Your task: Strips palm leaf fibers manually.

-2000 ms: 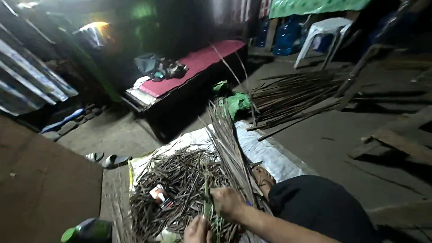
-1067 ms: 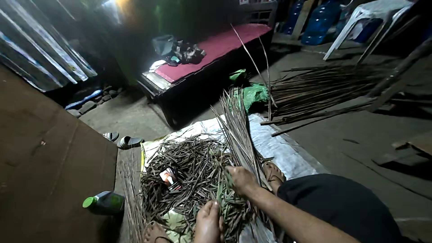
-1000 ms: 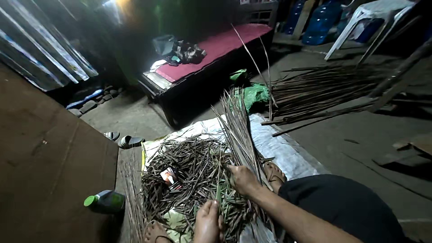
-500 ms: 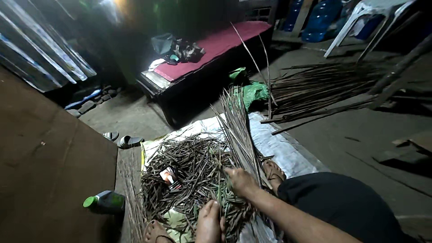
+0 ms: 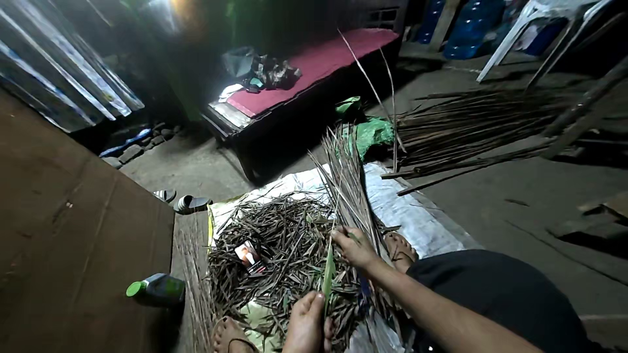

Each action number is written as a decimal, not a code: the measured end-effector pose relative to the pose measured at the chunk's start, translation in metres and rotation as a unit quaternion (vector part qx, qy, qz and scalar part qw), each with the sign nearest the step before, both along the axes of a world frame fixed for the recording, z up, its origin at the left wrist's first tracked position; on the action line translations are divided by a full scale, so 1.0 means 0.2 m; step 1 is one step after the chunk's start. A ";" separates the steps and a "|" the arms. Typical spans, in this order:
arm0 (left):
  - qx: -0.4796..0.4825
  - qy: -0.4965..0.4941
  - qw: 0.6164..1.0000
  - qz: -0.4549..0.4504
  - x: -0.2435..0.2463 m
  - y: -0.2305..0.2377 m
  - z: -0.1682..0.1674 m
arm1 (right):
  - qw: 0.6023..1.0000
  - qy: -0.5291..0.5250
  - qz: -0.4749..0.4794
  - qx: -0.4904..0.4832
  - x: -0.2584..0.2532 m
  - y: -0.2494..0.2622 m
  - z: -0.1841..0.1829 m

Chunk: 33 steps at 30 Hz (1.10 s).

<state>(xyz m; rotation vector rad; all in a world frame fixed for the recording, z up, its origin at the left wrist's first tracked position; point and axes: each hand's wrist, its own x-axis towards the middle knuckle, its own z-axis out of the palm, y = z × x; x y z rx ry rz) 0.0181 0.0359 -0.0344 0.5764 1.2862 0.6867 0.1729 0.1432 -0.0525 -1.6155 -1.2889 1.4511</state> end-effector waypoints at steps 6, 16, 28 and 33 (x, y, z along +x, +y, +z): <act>0.005 0.046 0.997 0.059 -0.01 0.04 -0.02 | 0.901 -0.273 0.329 0.067 -0.09 -0.24 0.08; 0.013 0.040 0.999 0.035 0.02 0.00 0.00 | 0.906 -0.362 0.220 -0.004 -0.02 -0.02 0.02; 0.013 0.043 0.997 0.055 0.03 0.01 0.01 | 0.882 -0.351 0.315 0.006 -0.09 -0.15 0.10; 0.010 0.046 0.998 0.029 0.04 -0.01 0.01 | 0.901 -0.375 0.217 -0.027 -0.01 0.00 0.04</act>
